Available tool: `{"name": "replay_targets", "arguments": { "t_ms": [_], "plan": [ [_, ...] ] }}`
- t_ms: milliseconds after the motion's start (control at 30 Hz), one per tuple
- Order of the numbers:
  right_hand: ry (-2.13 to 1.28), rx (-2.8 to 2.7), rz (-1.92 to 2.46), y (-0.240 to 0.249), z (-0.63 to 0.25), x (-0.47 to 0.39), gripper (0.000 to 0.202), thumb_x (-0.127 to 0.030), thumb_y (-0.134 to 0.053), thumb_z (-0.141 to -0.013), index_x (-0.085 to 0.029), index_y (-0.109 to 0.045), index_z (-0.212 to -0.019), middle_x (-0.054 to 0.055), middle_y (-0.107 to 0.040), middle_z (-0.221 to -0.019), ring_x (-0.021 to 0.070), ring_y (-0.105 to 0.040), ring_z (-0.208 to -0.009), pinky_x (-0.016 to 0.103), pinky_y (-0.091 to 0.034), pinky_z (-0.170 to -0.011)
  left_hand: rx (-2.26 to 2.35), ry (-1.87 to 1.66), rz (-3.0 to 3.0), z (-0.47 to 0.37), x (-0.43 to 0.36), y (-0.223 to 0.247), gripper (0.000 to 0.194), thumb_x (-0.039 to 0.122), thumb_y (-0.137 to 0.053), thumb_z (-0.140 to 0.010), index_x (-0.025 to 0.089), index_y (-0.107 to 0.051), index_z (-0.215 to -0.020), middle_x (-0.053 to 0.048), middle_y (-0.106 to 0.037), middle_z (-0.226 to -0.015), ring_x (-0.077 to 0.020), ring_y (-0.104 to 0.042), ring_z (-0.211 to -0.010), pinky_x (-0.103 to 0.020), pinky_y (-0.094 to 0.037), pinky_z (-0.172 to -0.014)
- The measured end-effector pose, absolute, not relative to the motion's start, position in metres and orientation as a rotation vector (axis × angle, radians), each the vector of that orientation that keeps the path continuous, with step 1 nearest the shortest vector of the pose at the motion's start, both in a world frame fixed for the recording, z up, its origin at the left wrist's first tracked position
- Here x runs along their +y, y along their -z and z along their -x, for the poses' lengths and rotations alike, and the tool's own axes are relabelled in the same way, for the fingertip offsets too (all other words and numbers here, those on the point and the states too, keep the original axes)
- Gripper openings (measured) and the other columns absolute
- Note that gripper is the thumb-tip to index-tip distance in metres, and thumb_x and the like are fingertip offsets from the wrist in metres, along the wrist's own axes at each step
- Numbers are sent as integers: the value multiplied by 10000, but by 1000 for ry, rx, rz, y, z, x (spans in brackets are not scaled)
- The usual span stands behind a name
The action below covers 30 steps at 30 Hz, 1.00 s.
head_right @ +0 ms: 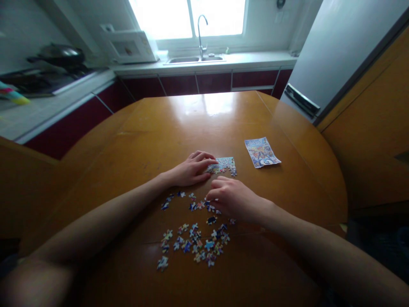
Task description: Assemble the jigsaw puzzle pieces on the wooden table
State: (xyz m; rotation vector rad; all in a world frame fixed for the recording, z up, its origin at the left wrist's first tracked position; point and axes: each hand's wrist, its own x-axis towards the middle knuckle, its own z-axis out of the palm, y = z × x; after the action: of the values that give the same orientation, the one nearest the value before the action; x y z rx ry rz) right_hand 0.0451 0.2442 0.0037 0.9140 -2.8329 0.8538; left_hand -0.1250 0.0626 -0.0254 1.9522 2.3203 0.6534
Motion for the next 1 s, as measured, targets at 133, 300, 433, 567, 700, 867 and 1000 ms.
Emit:
{"name": "replay_targets", "arguments": {
  "t_ms": [133,300,433,567,700,867,1000],
  "plan": [
    [-788,-2767,-1316,-8,-60,226,137,-238,-593,-976,-208,-723,-942,44,-642,-933,174,-515,-886,297,-424,-784,2323,-646,-1958,125,63,25,430,360,-558,-967,281,-525,-1389,-91,-540,-1350,-286,-452,-1269,-503,-364,-1136],
    [-680,-2700,-1623,-10,-73,209,169,-238,-568,-1001,-240,-737,-997,47,-632,-1000,188,-497,-936,320,-392,-859,2318,-655,-1949,125,62,24,438,360,-561,-965,284,-522,-1395,-93,-534,-1354,-286,-448,-1274,-502,-360,-1141],
    [-598,-2677,-1686,-9,-75,204,180,-248,-569,-1001,-276,-745,-1027,44,-626,-1032,197,-485,-926,340,-377,-875,2321,-639,-1949,125,62,24,434,368,-557,-968,275,-526,-1391,-96,-536,-1353,-284,-446,-1277,-494,-356,-1145],
    [-527,-2686,-1695,-11,-77,203,162,-248,-586,-990,-275,-741,-1027,51,-627,-1061,208,-489,-951,351,-381,-874,2314,-653,-1946,125,62,24,434,362,-558,-966,281,-528,-1392,-96,-538,-1353,-285,-449,-1274,-501,-350,-1148],
    [-473,-2673,-1683,-16,-81,202,103,-248,-608,-975,-239,-710,-981,48,-641,-1075,211,-504,-945,363,-392,-871,2319,-642,-1949,126,63,25,432,370,-549,-970,282,-527,-1393,-96,-540,-1352,-287,-449,-1272,-503,-354,-1144],
    [-505,-2677,-1694,-15,-83,200,87,-222,-572,-989,-202,-642,-943,40,-675,-1023,195,-534,-920,345,-414,-824,2307,-662,-1949,126,62,24,433,373,-547,-970,296,-523,-1396,-90,-540,-1354,-287,-447,-1275,-508,-351,-1145],
    [-726,-2713,-1719,-13,-76,205,116,-215,-545,-999,-191,-616,-911,21,-682,-907,160,-561,-854,297,-421,-793,2310,-644,-1937,125,62,23,430,361,-550,-971,291,-520,-1395,-94,-538,-1352,-286,-449,-1274,-507,-354,-1140]
  ]
}}
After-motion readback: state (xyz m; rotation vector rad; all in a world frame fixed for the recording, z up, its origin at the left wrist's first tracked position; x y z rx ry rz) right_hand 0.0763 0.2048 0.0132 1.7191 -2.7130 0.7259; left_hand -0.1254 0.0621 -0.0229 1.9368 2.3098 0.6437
